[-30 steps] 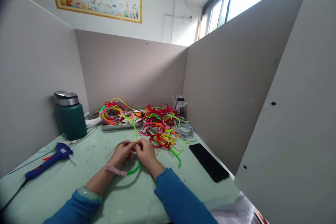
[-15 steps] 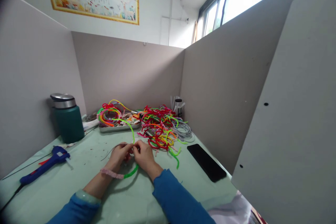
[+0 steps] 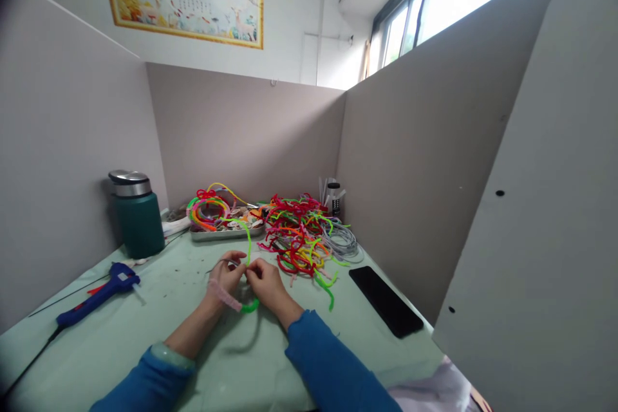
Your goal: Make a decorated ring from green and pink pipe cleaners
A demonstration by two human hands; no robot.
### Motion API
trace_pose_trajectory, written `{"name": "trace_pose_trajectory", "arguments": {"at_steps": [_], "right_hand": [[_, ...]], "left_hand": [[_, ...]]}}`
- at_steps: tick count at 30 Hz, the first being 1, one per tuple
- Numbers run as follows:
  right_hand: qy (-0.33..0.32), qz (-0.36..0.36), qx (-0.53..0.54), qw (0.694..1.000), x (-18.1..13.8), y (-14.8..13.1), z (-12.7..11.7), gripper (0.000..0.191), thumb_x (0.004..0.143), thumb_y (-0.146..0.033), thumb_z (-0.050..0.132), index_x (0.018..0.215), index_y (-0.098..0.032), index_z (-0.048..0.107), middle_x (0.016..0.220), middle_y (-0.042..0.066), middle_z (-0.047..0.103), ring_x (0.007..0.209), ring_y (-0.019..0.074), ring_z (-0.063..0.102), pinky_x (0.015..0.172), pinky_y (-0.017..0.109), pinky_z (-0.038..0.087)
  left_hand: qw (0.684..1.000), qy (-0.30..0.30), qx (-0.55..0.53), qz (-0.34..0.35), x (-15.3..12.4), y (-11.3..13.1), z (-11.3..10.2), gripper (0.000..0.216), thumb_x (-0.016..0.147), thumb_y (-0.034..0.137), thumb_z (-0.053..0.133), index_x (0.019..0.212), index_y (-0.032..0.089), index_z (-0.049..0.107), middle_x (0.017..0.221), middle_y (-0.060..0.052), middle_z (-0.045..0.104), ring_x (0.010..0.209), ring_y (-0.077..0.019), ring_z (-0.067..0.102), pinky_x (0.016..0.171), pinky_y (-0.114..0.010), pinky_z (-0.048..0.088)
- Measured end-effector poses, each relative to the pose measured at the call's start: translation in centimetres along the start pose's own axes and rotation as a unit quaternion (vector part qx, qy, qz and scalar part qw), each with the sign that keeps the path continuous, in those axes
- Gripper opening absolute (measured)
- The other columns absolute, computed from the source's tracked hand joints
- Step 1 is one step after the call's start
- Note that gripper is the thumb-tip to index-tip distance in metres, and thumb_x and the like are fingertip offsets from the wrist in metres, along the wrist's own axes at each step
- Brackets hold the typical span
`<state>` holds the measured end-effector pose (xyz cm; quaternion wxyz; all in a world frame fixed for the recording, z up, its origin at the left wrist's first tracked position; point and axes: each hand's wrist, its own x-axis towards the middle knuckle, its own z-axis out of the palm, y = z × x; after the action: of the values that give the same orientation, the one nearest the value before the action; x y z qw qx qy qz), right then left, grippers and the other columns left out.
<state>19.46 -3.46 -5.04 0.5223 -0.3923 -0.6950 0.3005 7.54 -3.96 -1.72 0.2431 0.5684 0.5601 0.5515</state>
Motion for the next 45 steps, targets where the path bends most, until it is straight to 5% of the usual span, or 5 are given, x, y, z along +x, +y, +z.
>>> {"name": "trace_pose_trajectory", "arguments": {"at_steps": [6,24,31,38,45], "right_hand": [[0.001,0.015,0.048,0.999,0.2,0.4,0.2,0.01,0.076,-0.024,0.053,0.069,-0.017,0.055,0.063,-0.001,0.057,0.059,0.0119,0.052,0.056,0.022,0.039],[0.007,0.038,0.002,0.999,0.2,-0.5,-0.4,0.009,0.072,-0.022,0.053,0.064,-0.017,0.053,0.057,-0.003,0.054,0.054,0.0107,0.049,0.05,0.021,0.037],[-0.006,0.043,0.004,0.999,0.1,-0.5,-0.7,0.01,0.073,-0.024,0.053,0.068,-0.017,0.056,0.06,-0.002,0.056,0.056,0.0112,0.05,0.052,0.021,0.038],[0.035,0.014,-0.002,0.999,0.1,-0.9,-1.1,0.012,0.076,-0.026,0.051,0.072,-0.016,0.058,0.064,-0.001,0.058,0.059,0.012,0.051,0.055,0.022,0.04],[0.039,-0.006,-0.014,0.999,0.0,-1.5,-1.3,0.013,0.077,-0.027,0.051,0.074,-0.017,0.058,0.064,-0.001,0.057,0.057,0.0112,0.049,0.055,0.022,0.039]], "left_hand": [[0.993,-0.091,-0.058,0.05,-0.1,-0.3,-0.4,0.024,0.065,0.022,0.051,0.087,0.016,0.06,0.074,-0.003,0.064,0.059,-0.0124,0.058,0.055,-0.022,0.044],[0.986,-0.125,0.107,0.013,0.0,0.2,-0.8,0.022,0.074,0.029,0.052,0.089,0.015,0.06,0.067,-0.004,0.064,0.06,-0.0146,0.06,0.057,-0.023,0.042],[0.988,-0.133,0.078,0.019,0.2,-0.1,-0.6,0.021,0.071,0.029,0.055,0.084,0.015,0.061,0.067,-0.004,0.064,0.06,-0.0147,0.059,0.058,-0.024,0.043],[0.973,-0.226,-0.033,0.028,0.8,0.0,-1.6,0.03,0.067,0.031,0.055,0.091,0.014,0.059,0.064,-0.002,0.06,0.058,-0.0154,0.058,0.05,-0.024,0.043],[0.977,-0.181,0.07,0.085,0.7,0.6,-2.0,0.018,0.068,0.027,0.054,0.078,0.016,0.064,0.059,-0.001,0.059,0.056,-0.0126,0.053,0.055,-0.022,0.039]]}}
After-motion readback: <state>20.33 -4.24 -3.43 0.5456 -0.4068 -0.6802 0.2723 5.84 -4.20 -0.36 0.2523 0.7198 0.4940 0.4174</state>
